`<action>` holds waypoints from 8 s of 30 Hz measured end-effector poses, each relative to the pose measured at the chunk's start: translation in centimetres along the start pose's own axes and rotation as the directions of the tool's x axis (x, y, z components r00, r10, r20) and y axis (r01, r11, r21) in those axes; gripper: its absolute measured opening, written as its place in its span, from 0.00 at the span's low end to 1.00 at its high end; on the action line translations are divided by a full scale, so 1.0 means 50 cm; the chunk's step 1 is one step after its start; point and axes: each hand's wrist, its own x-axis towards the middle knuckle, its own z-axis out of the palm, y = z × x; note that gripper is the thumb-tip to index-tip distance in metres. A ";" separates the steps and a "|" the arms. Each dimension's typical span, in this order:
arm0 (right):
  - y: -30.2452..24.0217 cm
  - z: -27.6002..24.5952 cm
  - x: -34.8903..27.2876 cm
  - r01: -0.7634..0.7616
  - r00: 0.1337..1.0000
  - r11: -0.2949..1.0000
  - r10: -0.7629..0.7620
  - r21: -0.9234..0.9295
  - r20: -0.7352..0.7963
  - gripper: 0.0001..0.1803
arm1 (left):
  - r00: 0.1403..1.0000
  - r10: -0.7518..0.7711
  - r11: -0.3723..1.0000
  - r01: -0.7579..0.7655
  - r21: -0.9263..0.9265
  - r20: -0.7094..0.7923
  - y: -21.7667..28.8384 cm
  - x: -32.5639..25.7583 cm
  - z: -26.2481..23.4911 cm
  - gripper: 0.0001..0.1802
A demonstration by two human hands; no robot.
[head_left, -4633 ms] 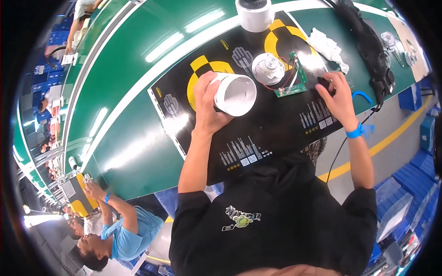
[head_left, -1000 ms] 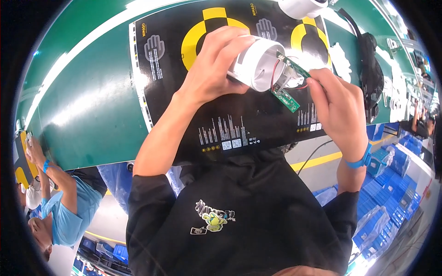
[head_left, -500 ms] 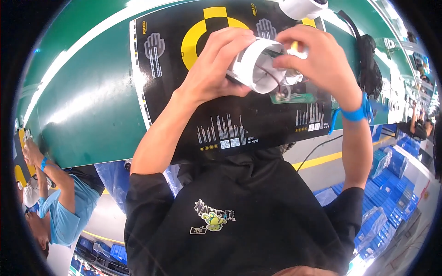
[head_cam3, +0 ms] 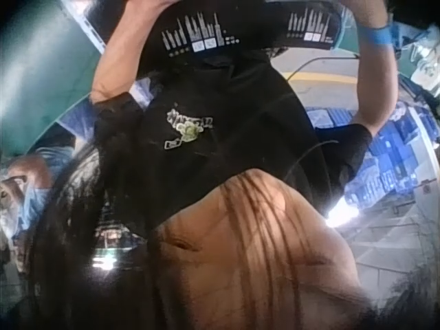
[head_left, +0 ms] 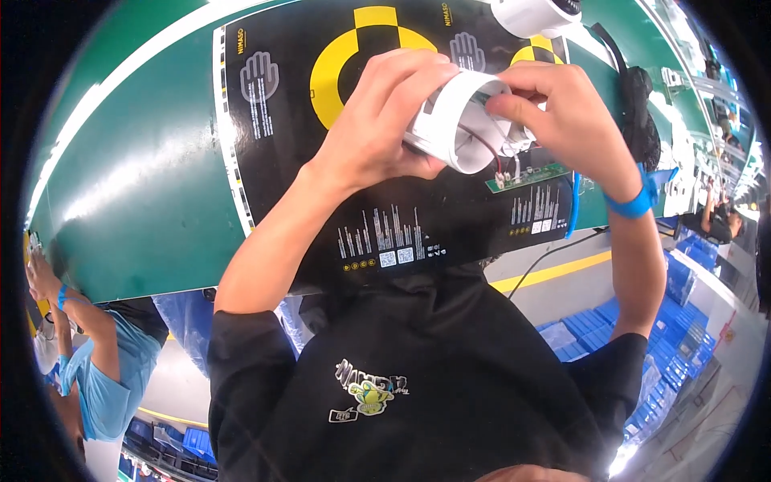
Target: Assemble internal electronic components, such as circuit boards and lenses, into a security camera housing.
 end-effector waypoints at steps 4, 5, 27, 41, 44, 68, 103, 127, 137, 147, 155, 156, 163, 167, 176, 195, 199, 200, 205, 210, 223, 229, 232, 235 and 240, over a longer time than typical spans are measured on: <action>-0.019 0.003 0.005 0.021 0.999 0.992 -0.026 -0.121 -0.037 0.10 | 0.999 -0.036 0.999 0.036 -0.023 -0.022 0.001 0.002 0.000 0.48; -0.020 0.005 0.004 0.016 0.999 0.993 -0.021 -0.120 -0.039 0.10 | 0.999 -0.033 0.999 0.033 -0.006 -0.017 0.003 0.003 0.000 0.48; 0.070 0.077 -0.200 0.336 0.750 0.744 -0.583 -0.578 -0.313 0.21 | 0.996 -0.029 0.999 0.031 -0.014 0.087 -0.010 -0.004 -0.016 0.50; -0.045 0.049 -0.190 0.019 0.850 0.902 0.212 0.431 -0.482 0.17 | 0.928 -0.230 0.946 0.284 -0.156 0.294 0.020 0.001 -0.069 0.51; -0.083 0.034 -0.185 0.045 0.890 0.998 -0.020 0.044 -0.456 0.17 | 0.921 -0.169 0.954 0.243 -0.178 0.350 0.040 0.001 -0.076 0.52; -0.120 0.018 -0.160 0.143 0.940 0.987 -0.113 0.069 -0.321 0.18 | 0.982 0.066 0.997 -0.061 -0.039 0.178 0.051 0.013 -0.090 0.46; -0.036 0.049 -0.127 -0.107 0.989 0.632 -0.015 0.767 0.150 0.26 | 0.972 0.055 0.998 -0.062 0.028 0.230 0.079 -0.002 -0.059 0.37; -0.044 0.059 -0.029 0.667 0.690 0.691 -0.714 -0.280 -0.118 0.23 | 0.906 -0.068 0.983 0.132 -0.127 0.417 0.100 -0.019 -0.087 0.41; -0.051 0.068 -0.010 0.609 0.791 0.720 -0.527 0.332 -0.310 0.29 | 0.812 -0.529 0.750 0.583 -0.314 0.246 0.141 -0.041 -0.116 0.66; -0.178 0.194 -0.256 0.244 0.776 0.894 0.053 0.377 -0.628 0.67 | 0.773 -0.607 0.707 0.630 -0.320 0.181 0.096 -0.084 -0.136 0.62; -0.117 0.160 -0.220 0.433 0.667 0.891 -0.214 0.138 -0.713 0.38 | 0.969 -0.118 0.993 0.111 0.043 0.216 0.073 -0.023 -0.107 0.49; -0.101 0.146 -0.221 0.488 0.692 0.873 -0.368 0.026 -0.621 0.39 | 0.967 0.029 0.978 -0.080 0.194 0.251 0.078 -0.007 -0.106 0.45; -0.075 0.122 -0.163 0.501 0.818 0.765 -0.267 0.404 -0.509 0.50 | 0.985 0.045 0.988 -0.019 -0.154 0.166 0.084 -0.038 -0.066 0.56; -0.089 0.122 -0.131 0.403 0.838 0.879 -0.243 0.254 -0.489 0.66 | 0.923 -0.304 0.827 0.378 -0.416 0.235 0.092 -0.065 -0.064 0.57; -0.009 0.218 -0.111 0.304 0.952 0.472 -0.138 0.827 -0.272 0.60 | 0.733 -0.576 0.606 0.680 -0.413 0.362 0.111 -0.056 -0.046 0.68; -0.009 0.257 -0.104 0.367 0.588 0.875 0.046 0.317 -0.807 0.50 | 0.716 -0.126 0.980 -0.017 0.198 0.687 0.206 0.211 -0.093 0.40; -0.005 0.269 -0.106 0.356 0.543 0.880 0.080 0.315 -0.836 0.48 | 0.774 -0.166 0.965 -0.001 0.263 0.611 0.216 0.186 -0.075 0.44; -0.005 0.273 -0.104 0.349 0.517 0.879 0.108 0.325 -0.849 0.49 | 0.773 -0.201 0.934 -0.033 0.355 0.602 0.221 0.181 -0.070 0.48; -0.007 0.287 -0.102 0.308 0.441 0.916 0.104 0.259 -0.892 0.48 | 0.855 -0.347 0.882 0.157 0.445 0.385 0.234 0.113 -0.067 0.49; 0.000 0.290 -0.102 0.396 0.448 0.884 0.051 0.249 -0.893 0.47 | 0.760 -0.273 0.893 -0.028 0.449 0.590 0.247 0.171 -0.083 0.43; 0.009 0.275 -0.101 0.392 0.462 0.875 0.080 0.284 -0.883 0.49 | 0.682 -0.378 0.855 -0.002 0.519 0.626 0.254 0.197 -0.046 0.40; 0.031 0.266 -0.108 0.407 0.598 0.808 0.118 0.427 -0.793 0.52 | 0.627 -0.230 0.951 -0.019 0.309 0.745 0.192 0.199 -0.046 0.49; 0.033 0.268 -0.106 0.407 0.647 0.787 0.111 0.464 -0.754 0.51 | 0.738 -0.239 0.907 -0.063 0.416 0.631 0.196 0.165 -0.004 0.54; 0.030 0.276 -0.101 0.375 0.622 0.816 0.131 0.440 -0.772 0.50 | 0.721 -0.298 0.816 -0.148 0.559 0.625 0.202 0.173 0.000 0.55; 0.019 0.282 -0.099 0.393 0.593 0.826 0.110 0.405 -0.798 0.49 | 0.652 -0.279 0.938 0.028 0.345 0.705 0.177 0.228 0.008 0.50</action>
